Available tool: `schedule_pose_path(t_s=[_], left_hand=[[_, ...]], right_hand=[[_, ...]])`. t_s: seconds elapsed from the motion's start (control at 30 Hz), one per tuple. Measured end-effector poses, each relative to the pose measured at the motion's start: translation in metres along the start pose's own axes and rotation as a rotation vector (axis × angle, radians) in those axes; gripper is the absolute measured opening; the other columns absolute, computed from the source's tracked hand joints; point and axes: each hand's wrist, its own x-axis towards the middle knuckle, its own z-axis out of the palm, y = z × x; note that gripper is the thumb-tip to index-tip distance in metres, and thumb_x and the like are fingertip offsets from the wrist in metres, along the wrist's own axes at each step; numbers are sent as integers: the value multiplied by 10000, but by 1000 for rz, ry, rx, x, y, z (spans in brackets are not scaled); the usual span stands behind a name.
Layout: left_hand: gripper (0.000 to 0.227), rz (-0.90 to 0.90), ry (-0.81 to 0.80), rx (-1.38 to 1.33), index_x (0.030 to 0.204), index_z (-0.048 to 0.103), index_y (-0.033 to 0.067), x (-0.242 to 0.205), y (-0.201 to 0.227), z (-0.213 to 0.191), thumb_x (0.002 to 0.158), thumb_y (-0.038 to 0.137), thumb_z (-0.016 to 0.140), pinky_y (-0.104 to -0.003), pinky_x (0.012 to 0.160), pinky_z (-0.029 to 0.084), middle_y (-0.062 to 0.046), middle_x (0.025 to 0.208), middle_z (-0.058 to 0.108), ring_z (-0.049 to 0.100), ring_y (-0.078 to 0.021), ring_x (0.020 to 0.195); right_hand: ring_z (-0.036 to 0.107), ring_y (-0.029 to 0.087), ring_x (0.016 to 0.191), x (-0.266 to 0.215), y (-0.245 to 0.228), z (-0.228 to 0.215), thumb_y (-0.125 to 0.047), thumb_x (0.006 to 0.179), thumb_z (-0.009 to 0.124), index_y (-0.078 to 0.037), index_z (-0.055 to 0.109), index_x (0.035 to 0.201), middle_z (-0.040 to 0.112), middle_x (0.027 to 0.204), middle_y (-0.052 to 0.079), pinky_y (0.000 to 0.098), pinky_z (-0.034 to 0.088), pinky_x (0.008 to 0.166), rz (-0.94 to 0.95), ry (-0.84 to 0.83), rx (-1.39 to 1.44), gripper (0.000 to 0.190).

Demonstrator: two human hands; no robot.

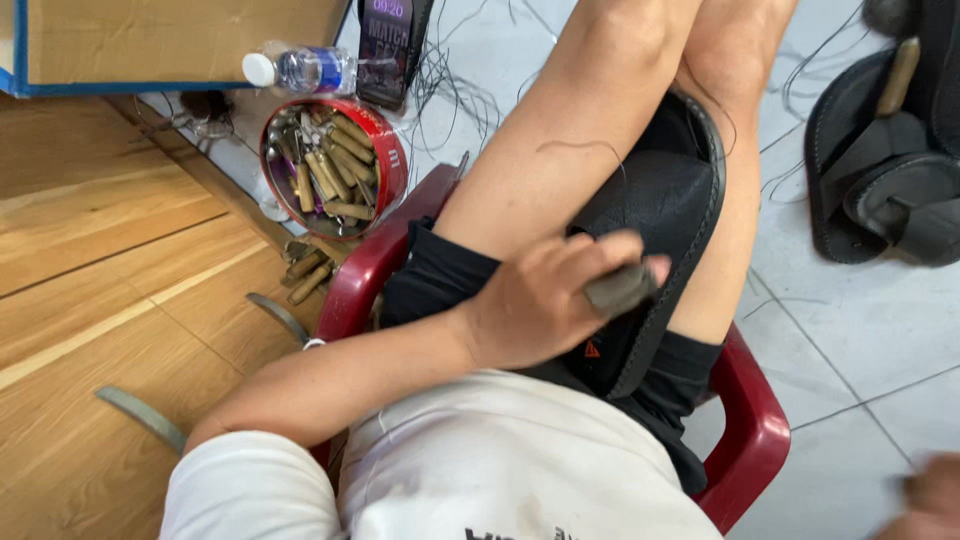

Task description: The person sits on a red chair and hand-sews a black sandal using a needle and thread. They repeatedly push the needle through the sandal strap and pull the thread to secure the stitching. The person adjusts the sandal position on their lap and continues the sewing process.

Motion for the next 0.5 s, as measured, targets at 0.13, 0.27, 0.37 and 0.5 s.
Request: schedule_pose_path(t_s=[0.13,0.27,0.37,0.5], left_hand=[[690,-35,-136,416,1477,386,109,4,-13,-4,926,160,798,-351,775,570,-138,1455,476,675,-211,952],[680,-157,-152,455,1390,459,22,-2,-3,-12,832,93,842,-364,781,544,-168,1354,567,698,-253,986],[376,-192,-186,375,1298,586,-18,-8,0,-24,958,114,680,-397,654,466,-98,803,590,567,-269,693],[45,-264,-304,150,923,643,6,-18,3,-41,912,46,628,-399,660,476,-107,847,651,604,-301,708]], right_hand=[[538,14,793,30,-86,26,-394,1032,438,-318,523,1028,529,889,-126,249,337,578,-767,993,-1697,115],[657,188,923,147,-72,-35,-98,1025,499,-124,556,1290,619,1029,106,287,433,659,-825,1072,-2638,272],[624,337,1020,175,-143,-82,-135,979,550,-80,615,1229,679,1105,164,419,430,884,-667,939,-3024,264],[613,488,919,187,-189,-103,-191,938,533,-59,616,1324,677,1093,271,542,463,761,-787,917,-3269,416]])
